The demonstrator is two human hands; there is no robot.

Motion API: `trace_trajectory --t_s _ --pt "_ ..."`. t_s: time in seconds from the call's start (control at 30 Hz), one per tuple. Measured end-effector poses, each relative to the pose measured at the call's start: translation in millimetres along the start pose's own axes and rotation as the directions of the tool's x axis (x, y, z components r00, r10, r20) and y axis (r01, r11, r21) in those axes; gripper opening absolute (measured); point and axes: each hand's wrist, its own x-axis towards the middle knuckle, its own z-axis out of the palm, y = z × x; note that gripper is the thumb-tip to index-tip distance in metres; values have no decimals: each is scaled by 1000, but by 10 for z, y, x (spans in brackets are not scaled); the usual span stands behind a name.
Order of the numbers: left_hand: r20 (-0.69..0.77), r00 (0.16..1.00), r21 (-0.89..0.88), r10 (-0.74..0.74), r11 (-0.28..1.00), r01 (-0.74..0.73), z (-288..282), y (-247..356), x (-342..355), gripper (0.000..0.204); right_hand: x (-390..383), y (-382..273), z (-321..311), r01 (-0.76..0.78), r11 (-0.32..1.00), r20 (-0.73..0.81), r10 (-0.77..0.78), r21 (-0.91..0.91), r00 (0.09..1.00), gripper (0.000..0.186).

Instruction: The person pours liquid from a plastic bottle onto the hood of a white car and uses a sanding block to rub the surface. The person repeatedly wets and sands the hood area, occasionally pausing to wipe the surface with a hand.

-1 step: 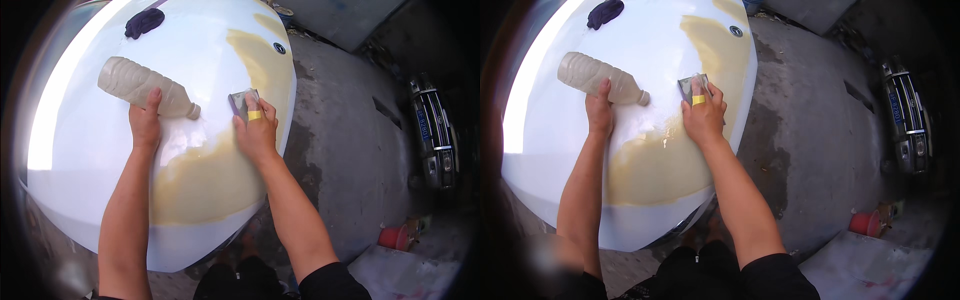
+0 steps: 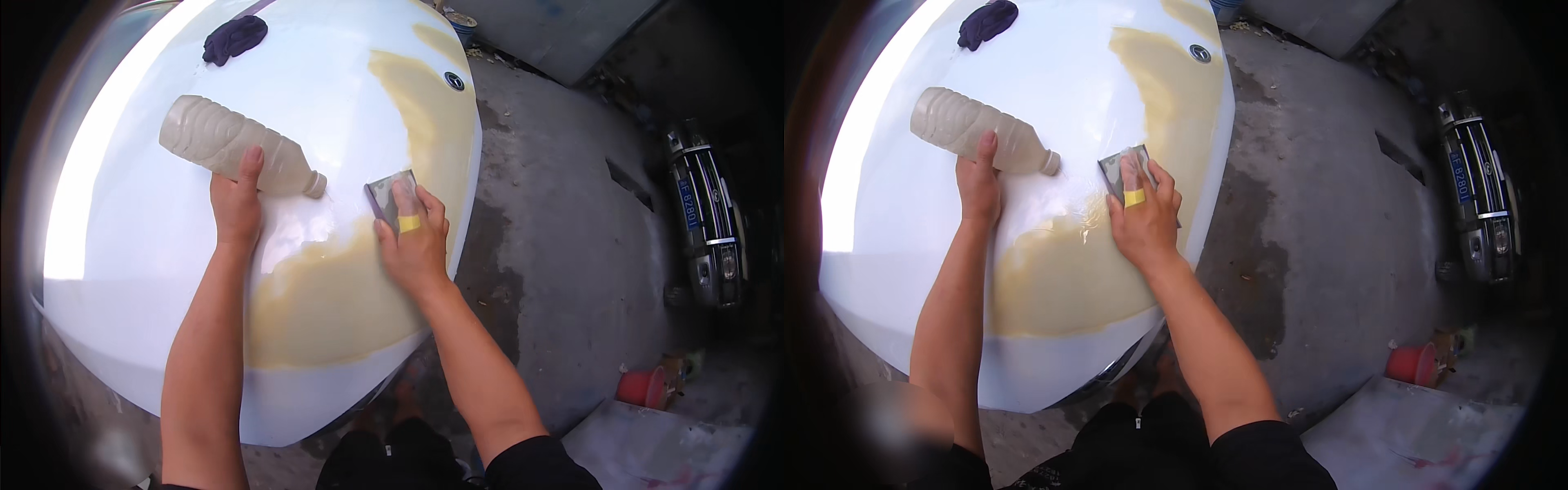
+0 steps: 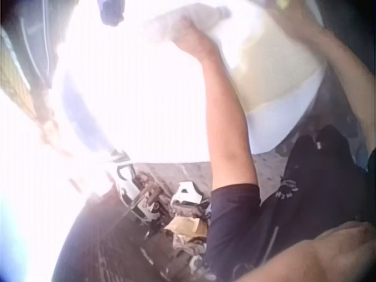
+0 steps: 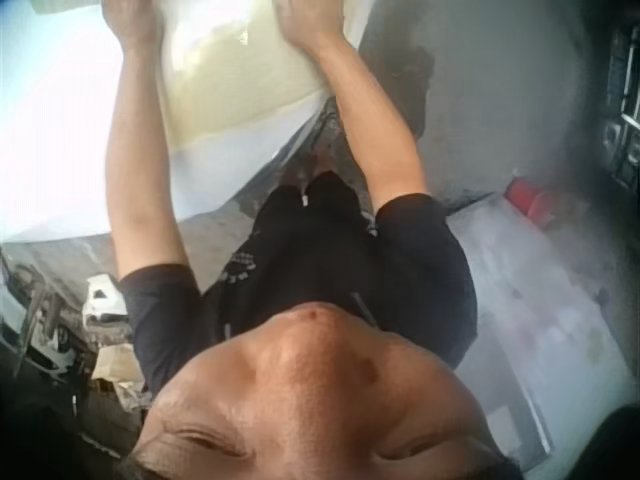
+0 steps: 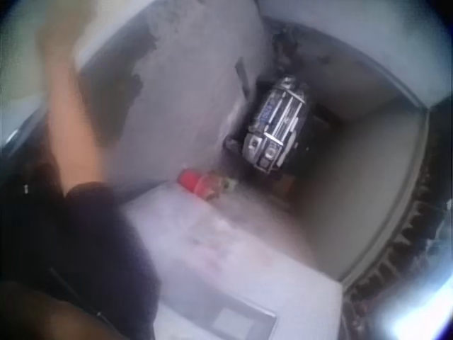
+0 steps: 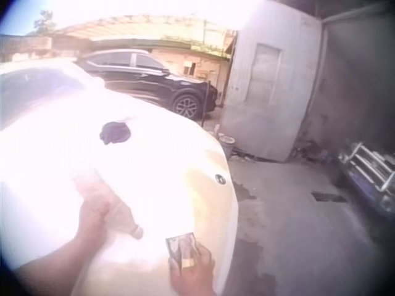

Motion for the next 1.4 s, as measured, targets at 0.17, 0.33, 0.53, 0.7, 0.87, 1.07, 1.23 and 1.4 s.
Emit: trace_trajectory --t_s 0.17,0.33,0.53,0.7,0.87,1.07,1.23,1.4 --pt "-26 999 21 25 999 -25 2 5 -11 62 -1250 -258 -221 52 994 68 -59 101 996 65" --pt "-4 1000 -2 24 1000 -24 35 -17 -3 59 98 586 -69 -70 997 -76 72 25 995 62" --pt "6 999 -57 -44 997 44 9 2 -16 63 -19 712 -103 -77 997 -75 79 29 994 61" --pt "-56 997 -61 -49 997 46 1 -4 -38 59 -1323 194 -284 35 996 31 -38 80 999 65" --pt "-50 997 -86 -61 995 56 87 22 -33 62 98 1060 -176 -125 990 -91 131 71 987 62" --pt "-83 994 -64 -73 996 68 33 17 -34 61 -171 1104 -179 -45 992 -78 55 119 995 64" --pt "-106 991 -53 -79 996 74 8 -28 -39 62 -1189 688 -390 50 983 2 -51 174 999 75" --pt "-111 992 -46 -55 998 50 -64 -75 -26 61 100 1385 -172 -49 987 -127 69 154 989 63"
